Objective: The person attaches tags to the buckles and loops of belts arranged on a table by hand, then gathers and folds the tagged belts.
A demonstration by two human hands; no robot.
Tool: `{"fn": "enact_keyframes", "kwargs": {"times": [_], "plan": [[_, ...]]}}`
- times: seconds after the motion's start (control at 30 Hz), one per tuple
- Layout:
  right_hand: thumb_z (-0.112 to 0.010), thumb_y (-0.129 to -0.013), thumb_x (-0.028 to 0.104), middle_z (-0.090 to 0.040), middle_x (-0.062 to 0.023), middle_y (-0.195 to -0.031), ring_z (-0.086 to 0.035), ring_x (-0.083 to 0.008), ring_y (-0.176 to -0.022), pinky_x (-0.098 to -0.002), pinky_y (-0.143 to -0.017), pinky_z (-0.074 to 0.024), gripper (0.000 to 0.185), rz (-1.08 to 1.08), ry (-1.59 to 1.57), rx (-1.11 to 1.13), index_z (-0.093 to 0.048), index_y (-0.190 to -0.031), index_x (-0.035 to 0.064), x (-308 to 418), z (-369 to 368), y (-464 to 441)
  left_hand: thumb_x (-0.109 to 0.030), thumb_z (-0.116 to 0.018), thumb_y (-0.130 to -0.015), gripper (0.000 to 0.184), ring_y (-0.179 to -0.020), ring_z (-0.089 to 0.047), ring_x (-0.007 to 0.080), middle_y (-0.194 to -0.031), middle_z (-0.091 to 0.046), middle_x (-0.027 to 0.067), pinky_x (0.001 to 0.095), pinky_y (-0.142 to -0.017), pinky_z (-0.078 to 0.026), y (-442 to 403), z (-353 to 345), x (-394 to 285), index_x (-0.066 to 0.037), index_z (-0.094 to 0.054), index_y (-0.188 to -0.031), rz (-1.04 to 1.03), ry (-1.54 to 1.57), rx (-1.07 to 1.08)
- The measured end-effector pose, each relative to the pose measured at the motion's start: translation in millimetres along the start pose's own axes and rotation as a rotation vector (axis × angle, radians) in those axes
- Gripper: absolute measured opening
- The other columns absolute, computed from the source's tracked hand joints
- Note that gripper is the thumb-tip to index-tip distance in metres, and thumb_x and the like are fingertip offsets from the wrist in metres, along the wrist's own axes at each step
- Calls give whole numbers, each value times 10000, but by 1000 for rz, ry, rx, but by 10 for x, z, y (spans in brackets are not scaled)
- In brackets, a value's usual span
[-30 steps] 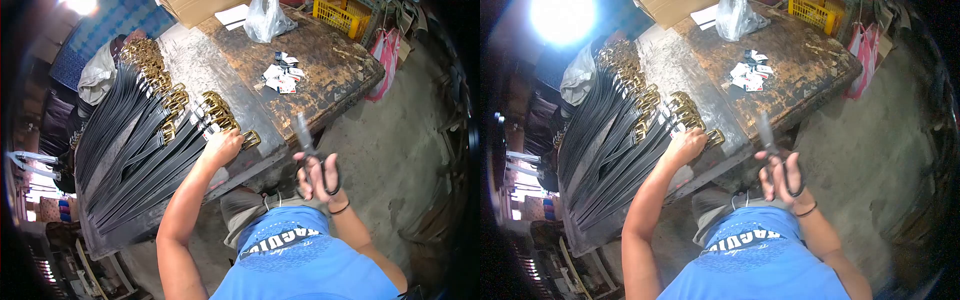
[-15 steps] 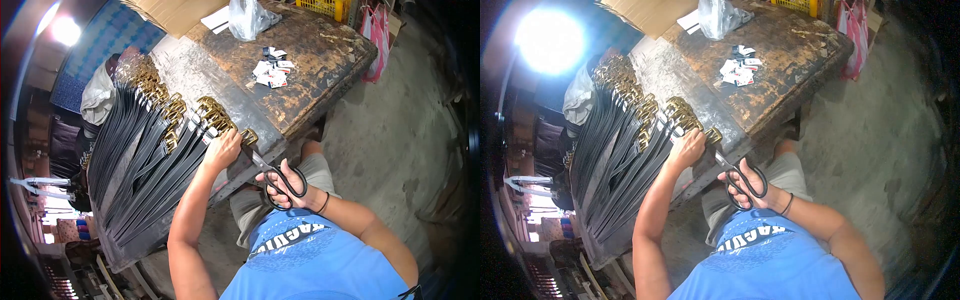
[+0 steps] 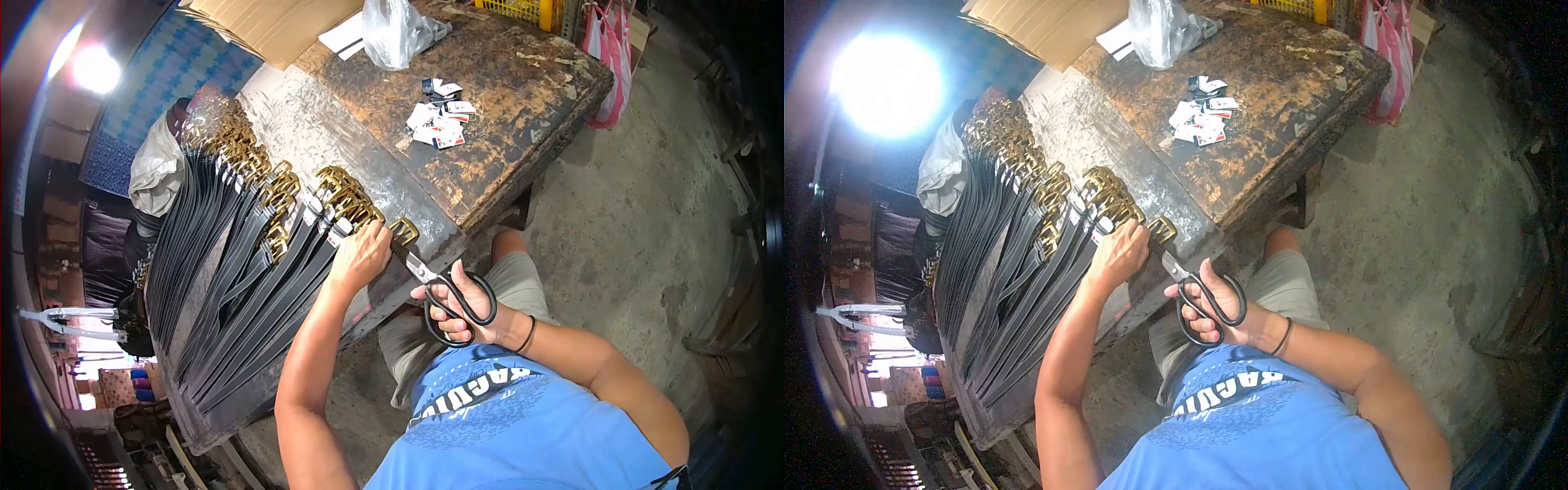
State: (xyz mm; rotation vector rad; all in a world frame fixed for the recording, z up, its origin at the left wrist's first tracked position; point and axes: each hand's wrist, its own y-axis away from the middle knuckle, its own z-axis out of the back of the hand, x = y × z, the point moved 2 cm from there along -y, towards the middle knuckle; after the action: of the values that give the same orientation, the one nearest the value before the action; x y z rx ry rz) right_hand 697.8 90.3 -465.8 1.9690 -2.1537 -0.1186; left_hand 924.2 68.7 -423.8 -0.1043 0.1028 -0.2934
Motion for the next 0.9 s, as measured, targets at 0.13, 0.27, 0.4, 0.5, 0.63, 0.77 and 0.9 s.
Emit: {"fn": "enact_keyframes", "kwargs": {"times": [0.13, 0.27, 0.4, 0.5, 0.63, 0.77, 0.9], "plan": [[-373, -796, 800, -515, -13, -724, -475, -77, -456, -224, -362, -393, 856, -9, 35, -79, -504, -1234, 77, 35, -134, -14, -67, -605, -810, 111, -757, -586, 312, -800, -482, 126, 420, -621, -499, -20, 23, -11, -36, -503, -840, -20, -12, 10], [-379, -796, 803, -492, -3, -721, -449, -60, -455, -212, -364, -390, 834, 5, 74, -113, -511, -1192, 80, 34, -163, -31, -66, -606, -807, 112, -763, -587, 306, -802, -485, 122, 415, -621, -501, -28, 45, -15, -37, -503, -841, -32, -14, 16], [-374, -844, 743, -512, -14, -718, -491, -82, -456, -227, -356, -408, 817, 2, 39, -91, -477, -1283, 62, 3, -83, -52, -90, -617, -798, 119, -803, -596, 278, -826, -514, 114, 393, -667, -518, -19, 8, 2, -43, -515, -838, -15, -51, 54], [-402, -818, 767, -492, -8, -719, -450, -60, -447, -210, -348, -399, 815, 10, 145, -100, -483, -1230, 69, -5, -84, -28, -91, -609, -812, 109, -785, -597, 294, -823, -517, 121, 406, -661, -512, 11, -7, 32, -42, -517, -846, 14, -26, 21], [-370, -875, 710, -501, -21, -732, -481, -74, -456, -222, -339, -409, 785, -77, 76, 49, -440, -1301, 54, -43, 89, 109, -97, -588, -851, 88, -718, -601, 330, -829, -535, 139, 429, -619, -500, 173, 35, 66, -42, -533, -893, 200, 98, -167], [-444, -884, 665, -511, -23, -757, -485, -72, -473, -212, -362, -431, 760, 81, 326, 7, -418, -1371, 82, 169, 86, 447, -27, -594, -832, 62, -651, -584, 336, -789, -562, 134, 418, -564, -476, 480, 159, -127, -39, -541, -861, 268, 284, -373], [-530, -968, 402, -533, -22, -697, -501, -69, -471, -206, -413, -438, 553, 335, 696, -390, -420, -1376, 46, 1071, -95, 769, -5, -608, -836, 80, -650, -595, 321, -771, -578, 137, 385, -579, -484, 768, 161, -517, -41, -590, -905, 198, 401, -181]]}}
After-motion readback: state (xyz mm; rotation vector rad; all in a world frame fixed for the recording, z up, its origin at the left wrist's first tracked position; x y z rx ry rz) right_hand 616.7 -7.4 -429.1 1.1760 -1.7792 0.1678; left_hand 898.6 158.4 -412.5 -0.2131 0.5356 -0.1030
